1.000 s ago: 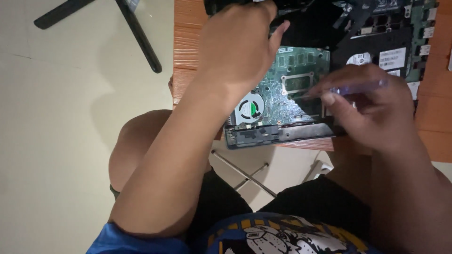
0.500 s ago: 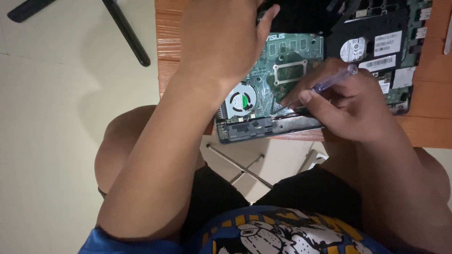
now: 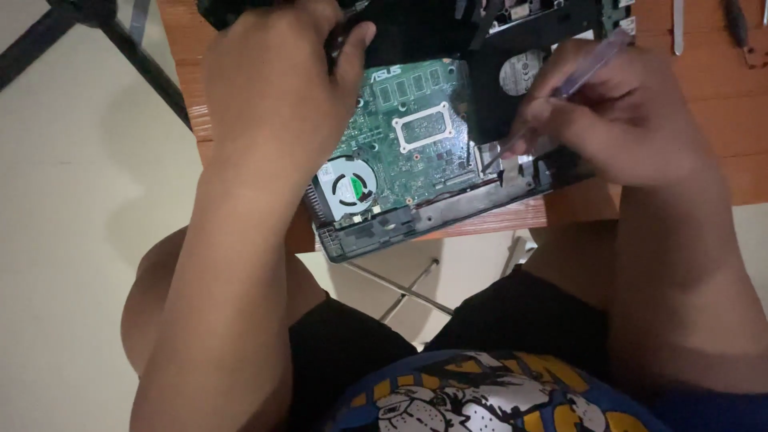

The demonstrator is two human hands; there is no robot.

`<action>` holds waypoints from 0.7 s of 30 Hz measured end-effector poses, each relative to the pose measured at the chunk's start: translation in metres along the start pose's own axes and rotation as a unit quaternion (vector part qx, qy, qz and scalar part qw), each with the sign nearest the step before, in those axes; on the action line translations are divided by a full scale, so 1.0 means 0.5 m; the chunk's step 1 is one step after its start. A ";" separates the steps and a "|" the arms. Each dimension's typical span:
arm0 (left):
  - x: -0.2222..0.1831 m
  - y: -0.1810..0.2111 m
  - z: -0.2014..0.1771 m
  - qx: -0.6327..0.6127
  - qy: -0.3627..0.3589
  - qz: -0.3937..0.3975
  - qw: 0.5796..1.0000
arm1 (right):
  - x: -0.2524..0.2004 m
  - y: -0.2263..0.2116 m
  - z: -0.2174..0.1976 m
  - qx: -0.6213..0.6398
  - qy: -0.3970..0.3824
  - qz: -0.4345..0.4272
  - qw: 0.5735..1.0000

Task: Managing and routing internal cables and components during a laptop repair.

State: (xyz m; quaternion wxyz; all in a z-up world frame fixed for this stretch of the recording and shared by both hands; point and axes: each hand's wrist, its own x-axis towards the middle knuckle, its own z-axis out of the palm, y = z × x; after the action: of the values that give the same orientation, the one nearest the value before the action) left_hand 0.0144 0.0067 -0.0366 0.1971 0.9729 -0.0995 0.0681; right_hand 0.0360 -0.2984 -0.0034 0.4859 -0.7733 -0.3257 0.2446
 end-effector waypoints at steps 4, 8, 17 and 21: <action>-0.001 0.000 -0.007 -0.009 0.036 0.026 0.999 | 0.007 -0.011 0.015 -0.053 -0.014 -0.032 0.998; 0.000 -0.007 0.002 -0.046 0.024 -0.002 0.999 | 0.013 0.001 0.049 0.024 0.050 -0.045 0.997; -0.005 -0.012 0.019 -0.089 0.041 -0.005 0.995 | 0.033 -0.045 0.179 0.101 0.089 -0.027 0.991; -0.002 -0.014 0.022 -0.105 0.042 -0.001 0.994 | 0.032 -0.045 0.181 0.065 0.080 -0.036 0.994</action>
State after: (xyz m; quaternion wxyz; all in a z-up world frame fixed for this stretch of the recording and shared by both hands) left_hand 0.0161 0.0087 -0.0494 0.3019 0.9433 -0.0964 0.0983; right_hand -0.0221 -0.2259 -0.0210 0.5683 -0.7447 -0.2968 0.1851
